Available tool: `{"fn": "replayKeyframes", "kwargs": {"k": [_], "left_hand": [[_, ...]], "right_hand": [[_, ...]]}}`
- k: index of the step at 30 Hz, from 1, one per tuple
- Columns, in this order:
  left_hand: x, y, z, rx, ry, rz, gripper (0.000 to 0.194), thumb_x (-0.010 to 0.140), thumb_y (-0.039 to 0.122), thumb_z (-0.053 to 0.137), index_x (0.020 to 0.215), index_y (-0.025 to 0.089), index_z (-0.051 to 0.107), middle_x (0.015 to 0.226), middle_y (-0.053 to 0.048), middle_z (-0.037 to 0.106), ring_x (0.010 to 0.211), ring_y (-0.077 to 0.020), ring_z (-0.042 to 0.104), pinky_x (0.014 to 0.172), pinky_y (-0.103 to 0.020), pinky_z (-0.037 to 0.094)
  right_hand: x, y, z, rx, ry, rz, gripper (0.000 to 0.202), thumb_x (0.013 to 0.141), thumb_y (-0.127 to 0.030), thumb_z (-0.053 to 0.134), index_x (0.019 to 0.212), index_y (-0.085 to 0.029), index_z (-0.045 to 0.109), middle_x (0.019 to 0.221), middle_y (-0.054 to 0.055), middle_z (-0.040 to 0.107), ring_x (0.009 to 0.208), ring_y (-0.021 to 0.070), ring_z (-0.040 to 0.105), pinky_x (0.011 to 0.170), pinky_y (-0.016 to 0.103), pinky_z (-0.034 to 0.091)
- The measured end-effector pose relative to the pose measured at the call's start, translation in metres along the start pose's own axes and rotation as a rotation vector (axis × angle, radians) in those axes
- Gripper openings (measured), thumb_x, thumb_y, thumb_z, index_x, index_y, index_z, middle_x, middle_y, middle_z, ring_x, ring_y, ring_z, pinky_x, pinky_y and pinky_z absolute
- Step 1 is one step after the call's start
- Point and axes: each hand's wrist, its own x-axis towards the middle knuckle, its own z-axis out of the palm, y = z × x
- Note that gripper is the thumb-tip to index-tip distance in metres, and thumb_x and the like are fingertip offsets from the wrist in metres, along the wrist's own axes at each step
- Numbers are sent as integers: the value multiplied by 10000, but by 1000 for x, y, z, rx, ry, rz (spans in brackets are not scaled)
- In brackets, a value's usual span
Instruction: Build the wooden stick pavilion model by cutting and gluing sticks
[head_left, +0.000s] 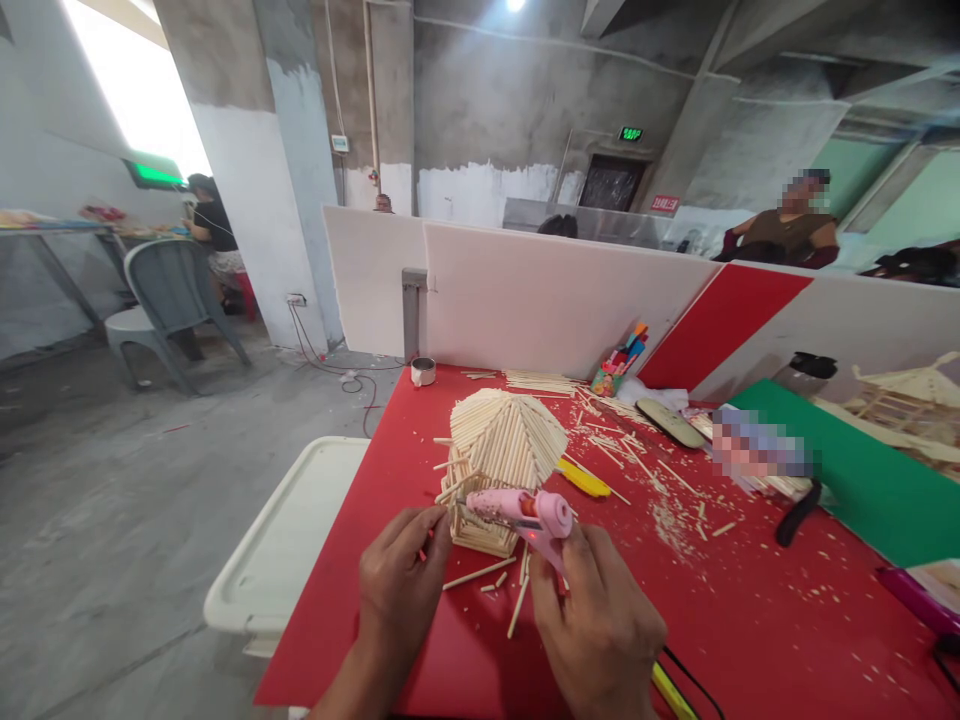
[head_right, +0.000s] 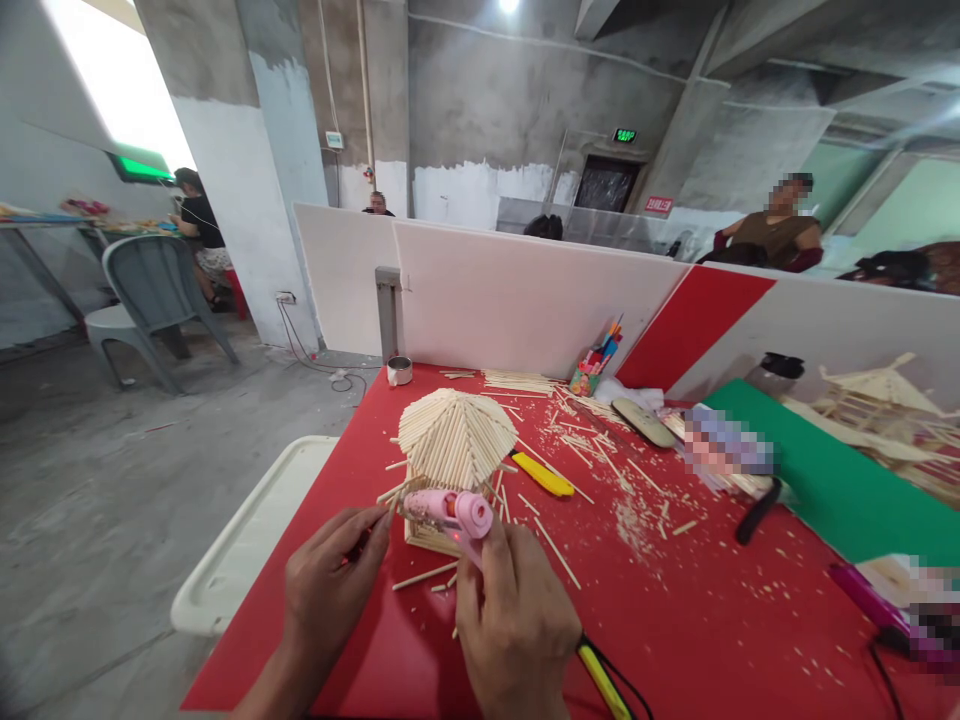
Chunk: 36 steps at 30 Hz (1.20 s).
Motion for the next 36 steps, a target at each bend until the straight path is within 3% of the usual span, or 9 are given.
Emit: {"fn": "replayKeyframes", "kwargs": {"k": [19, 26, 30, 33, 34, 36], "left_hand": [[6, 6, -1, -48, 7, -106, 143, 845, 212, 586, 759, 192, 698, 637, 2, 683, 496, -104, 591, 507, -196, 472], [6, 8, 0, -86, 4, -214, 145, 827, 244, 603, 733, 200, 705, 605, 10, 684, 482, -111, 601, 505, -199, 478], [8, 10, -2, -131, -26, -344, 159, 809, 292, 616, 715, 210, 715, 554, 20, 666, 474, -122, 596, 494, -205, 479], [11, 10, -3, -187, -56, -470, 170, 783, 329, 635, 712, 210, 733, 512, 25, 646, 447, -124, 577, 458, -203, 464], [12, 10, -3, -208, -63, -512, 177, 773, 342, 642, 710, 207, 738, 497, 27, 638, 434, -123, 569, 447, -202, 458], [13, 10, -3, -247, -67, -588, 196, 751, 369, 655, 714, 199, 747, 468, 31, 619, 410, -120, 551, 431, -203, 449]], "right_hand": [[-5, 1, 0, 30, -28, 1, 225, 924, -261, 474, 1081, -139, 578, 839, 80, 652, 682, 165, 593, 597, 258, 423], [-4, 1, -4, -11, -46, 104, 311, 926, -453, 452, 916, -171, 582, 702, 40, 602, 596, 156, 580, 513, 248, 394], [-21, 27, -13, 0, -135, 244, 431, 855, -621, 475, 829, -201, 565, 626, 10, 575, 502, 150, 559, 446, 240, 387], [-41, 67, -19, -23, -302, 424, 491, 737, -701, 559, 841, -222, 603, 660, 32, 631, 483, 171, 568, 409, 250, 391], [-46, 82, -21, -58, -331, 529, 508, 727, -714, 545, 851, -227, 618, 685, 53, 653, 496, 188, 577, 415, 265, 398], [-55, 112, -22, -88, -365, 605, 510, 741, -696, 517, 862, -216, 640, 710, 89, 674, 509, 214, 590, 425, 290, 410]]}}
